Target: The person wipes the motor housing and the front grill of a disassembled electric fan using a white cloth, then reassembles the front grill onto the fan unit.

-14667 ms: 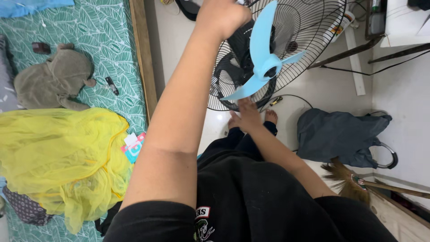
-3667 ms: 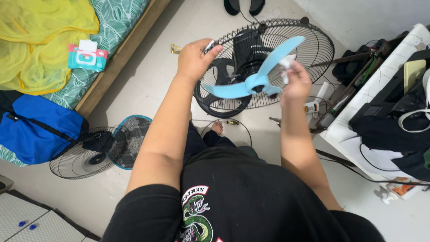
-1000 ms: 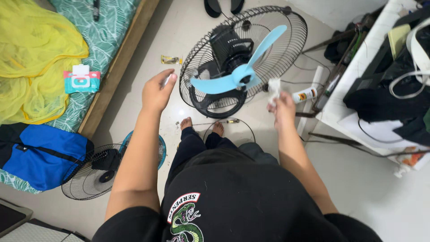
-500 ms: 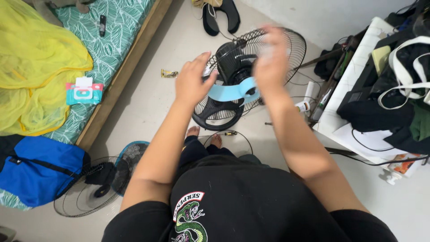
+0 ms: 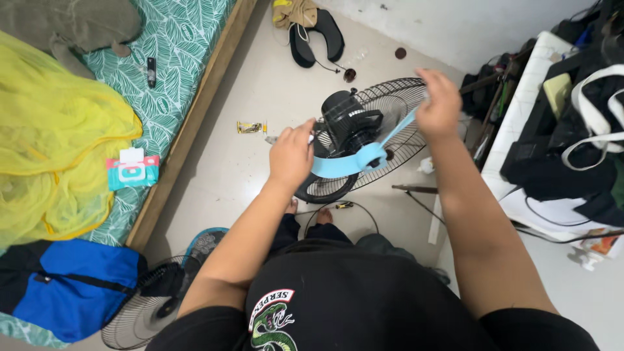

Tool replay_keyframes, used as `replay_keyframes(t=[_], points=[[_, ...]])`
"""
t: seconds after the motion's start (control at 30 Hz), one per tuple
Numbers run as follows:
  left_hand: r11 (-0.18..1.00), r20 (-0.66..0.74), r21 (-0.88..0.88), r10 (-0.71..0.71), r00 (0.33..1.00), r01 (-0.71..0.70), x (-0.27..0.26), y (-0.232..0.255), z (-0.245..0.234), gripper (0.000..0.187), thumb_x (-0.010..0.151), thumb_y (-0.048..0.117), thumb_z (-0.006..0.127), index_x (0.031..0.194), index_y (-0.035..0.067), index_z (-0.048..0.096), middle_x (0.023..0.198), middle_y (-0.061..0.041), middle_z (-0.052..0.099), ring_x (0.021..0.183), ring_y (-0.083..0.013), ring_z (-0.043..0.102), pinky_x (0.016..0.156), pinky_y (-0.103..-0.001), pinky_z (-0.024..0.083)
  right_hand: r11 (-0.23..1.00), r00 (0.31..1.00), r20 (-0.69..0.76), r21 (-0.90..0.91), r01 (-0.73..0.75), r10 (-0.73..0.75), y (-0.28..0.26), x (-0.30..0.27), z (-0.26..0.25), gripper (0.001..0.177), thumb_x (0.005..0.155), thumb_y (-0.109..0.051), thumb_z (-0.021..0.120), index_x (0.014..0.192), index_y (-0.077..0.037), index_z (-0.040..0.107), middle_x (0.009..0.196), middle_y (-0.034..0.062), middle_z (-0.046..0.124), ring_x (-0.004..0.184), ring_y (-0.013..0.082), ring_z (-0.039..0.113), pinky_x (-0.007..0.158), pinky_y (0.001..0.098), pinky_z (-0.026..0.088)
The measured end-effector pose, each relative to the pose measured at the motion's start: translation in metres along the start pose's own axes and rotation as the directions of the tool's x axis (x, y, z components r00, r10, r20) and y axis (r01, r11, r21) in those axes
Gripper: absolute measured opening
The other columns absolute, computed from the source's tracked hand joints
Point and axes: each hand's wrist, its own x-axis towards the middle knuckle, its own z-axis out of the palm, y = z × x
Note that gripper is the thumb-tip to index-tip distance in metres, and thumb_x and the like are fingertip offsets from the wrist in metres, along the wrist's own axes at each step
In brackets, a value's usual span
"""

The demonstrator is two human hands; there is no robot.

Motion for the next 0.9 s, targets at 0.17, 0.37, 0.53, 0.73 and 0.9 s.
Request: replay_keyframes(t=[0.17,0.37,0.53,0.73,0.9], points=[[1.0,0.037,-0.02,0.025,0.999,-0.024,0.004,-0.006,0.003,0.06,0.076,0.001,0.07,0.135,0.008,0.06,0.107,-0.008,0.07,0.099,-0.0296,0.064,0.084,-0.041,0.053,0.959,0.943,-0.174,0.059,-0.277,0.283,0.12,-0.079,0.04,0.057,0.074,0.017,0.048,0.123,-0.002,0.068,0.118,0.0157,0.071,0.113,0.0329,0.07,0.103,0.0394,0.054],[0.998,0.009,0.021,0.064,0.998,-0.064,0.01,-0.018,-0.001,0.059,0.076,-0.005,0.066,0.134,0.008,0.062,0.099,-0.01,0.069,0.091,-0.0305,0.064,0.079,-0.041,0.053,0.376,0.531,0.016,0.688,-0.621,0.847,0.207,-0.211,0.146,0.042,0.089,0.013,0.047,0.125,-0.001,0.063,0.115,0.0111,0.072,0.106,0.0219,0.07,0.093,0.0327,0.056],[0.998,0.043,0.057,0.037,0.998,-0.04,0.011,-0.015,0.008,0.059,0.077,-0.008,0.063,0.133,0.009,0.065,0.091,-0.01,0.066,0.085,-0.0303,0.062,0.076,-0.042,0.052,0.033,0.292,0.156,0.833,-0.553,0.944,0.178,-0.288,0.19,0.044,0.086,0.006,0.048,0.126,-0.005,0.061,0.112,0.0093,0.072,0.097,0.0191,0.07,0.082,0.0302,0.055],[0.998,0.058,0.008,0.06,0.996,-0.061,0.008,-0.016,0.006,0.057,0.079,-0.01,0.062,0.134,0.003,0.062,0.092,-0.013,0.063,0.085,-0.0318,0.06,0.077,-0.042,0.05,-0.344,-0.031,0.393,0.763,-0.547,0.919,0.083,-0.322,0.253,0.028,0.107,-0.029,0.063,0.119,-0.004,0.059,0.1,0.0073,0.064,0.078,0.0191,0.057,0.062,0.0326,0.055],[0.995,0.032,0.022,0.096,0.995,-0.097,0.01,-0.013,0.009,0.056,0.082,-0.011,0.061,0.135,0.003,0.061,0.096,-0.013,0.065,0.086,-0.0319,0.06,0.079,-0.043,0.05,-0.782,-0.106,0.777,0.624,-0.002,0.62,-0.007,-0.321,0.293,0.021,0.105,-0.029,0.055,0.105,-0.008,0.057,0.094,0.0095,0.066,0.077,0.0228,0.067,0.061,0.0335,0.054]])
